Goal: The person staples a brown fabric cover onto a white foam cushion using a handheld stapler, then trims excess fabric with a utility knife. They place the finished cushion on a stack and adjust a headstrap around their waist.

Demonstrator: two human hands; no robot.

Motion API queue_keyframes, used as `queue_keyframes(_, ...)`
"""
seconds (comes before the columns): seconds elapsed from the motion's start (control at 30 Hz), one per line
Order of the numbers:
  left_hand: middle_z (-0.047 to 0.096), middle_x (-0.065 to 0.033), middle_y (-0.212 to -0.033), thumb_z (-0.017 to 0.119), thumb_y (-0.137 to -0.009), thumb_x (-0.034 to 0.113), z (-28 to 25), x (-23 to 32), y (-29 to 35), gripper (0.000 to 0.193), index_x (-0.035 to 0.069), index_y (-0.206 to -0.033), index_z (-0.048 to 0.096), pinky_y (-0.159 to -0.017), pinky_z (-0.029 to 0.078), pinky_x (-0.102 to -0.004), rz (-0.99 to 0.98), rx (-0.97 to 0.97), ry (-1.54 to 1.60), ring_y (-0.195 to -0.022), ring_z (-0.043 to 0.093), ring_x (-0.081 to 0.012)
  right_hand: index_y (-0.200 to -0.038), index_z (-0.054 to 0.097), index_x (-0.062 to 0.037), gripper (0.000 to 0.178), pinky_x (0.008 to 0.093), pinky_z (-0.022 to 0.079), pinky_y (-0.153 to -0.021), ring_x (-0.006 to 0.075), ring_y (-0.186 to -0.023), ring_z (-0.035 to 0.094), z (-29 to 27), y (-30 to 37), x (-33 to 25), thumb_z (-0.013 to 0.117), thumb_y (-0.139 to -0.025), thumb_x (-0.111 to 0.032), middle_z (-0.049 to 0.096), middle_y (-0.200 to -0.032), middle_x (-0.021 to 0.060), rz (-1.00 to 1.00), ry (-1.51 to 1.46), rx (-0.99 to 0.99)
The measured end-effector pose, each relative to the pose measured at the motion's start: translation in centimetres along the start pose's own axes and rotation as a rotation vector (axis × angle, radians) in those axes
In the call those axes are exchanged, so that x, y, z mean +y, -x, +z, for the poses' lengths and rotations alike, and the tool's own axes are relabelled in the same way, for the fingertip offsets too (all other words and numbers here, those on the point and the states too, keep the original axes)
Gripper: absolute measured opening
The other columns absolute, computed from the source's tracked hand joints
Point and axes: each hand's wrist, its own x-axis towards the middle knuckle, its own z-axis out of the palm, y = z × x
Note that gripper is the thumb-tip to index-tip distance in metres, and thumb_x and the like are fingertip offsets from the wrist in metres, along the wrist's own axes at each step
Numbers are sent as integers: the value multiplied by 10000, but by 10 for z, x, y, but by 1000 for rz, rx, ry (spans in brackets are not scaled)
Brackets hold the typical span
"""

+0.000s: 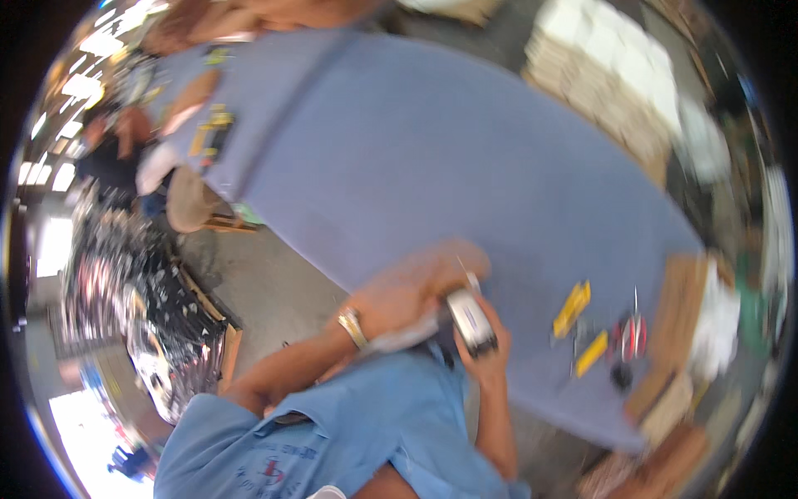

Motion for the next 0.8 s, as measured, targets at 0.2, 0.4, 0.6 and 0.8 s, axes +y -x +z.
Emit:
queue_keyframes(0.2, 484, -275, -1538, 656, -963, 354, 49, -15, 6, 773, -36, -1562, 361, -1164, 414, -460, -251, 28, -3, -1439, 468, -399, -1390, 630, -99, 672, 373, 582, -904, 324, -1092, 739, -4, 1, -29, 785, -736, -105, 729, -1245, 166, 61, -20, -20)
queue_keyframes(0.4, 421, -274, -1581, 716, -913, 169, 52, -20, 3, 808, 15, -1598, 315, -1194, 379, -478, -258, 23, 115, -1483, 388, -442, -1413, 624, -94, 714, 373, 577, -935, 306, -1105, 740, -5, 4, -24, 787, -718, -86, 727, -1271, 162, 110, -84, -65)
queue_keyframes(0.6, 425, -269, -1580, 720, -886, 141, 47, -19, 4, 818, -15, -1585, 325, -1200, 374, -472, -257, 13, 128, -1476, 396, -441, -1418, 615, -94, 743, 367, 573, -924, 304, -1101, 738, -4, -2, -28, 783, -695, -64, 726, -1266, 154, 95, -60, -92)
queue_keyframes(0.8, 449, -274, -1559, 734, -860, 118, 46, -10, 2, 828, -48, -1568, 337, -1194, 385, -458, -276, 12, 49, -1453, 424, -437, -1399, 611, -130, 738, 343, 562, -895, 297, -1061, 742, -6, -12, -48, 764, -687, -13, 738, -1204, 136, 303, -68, -139)
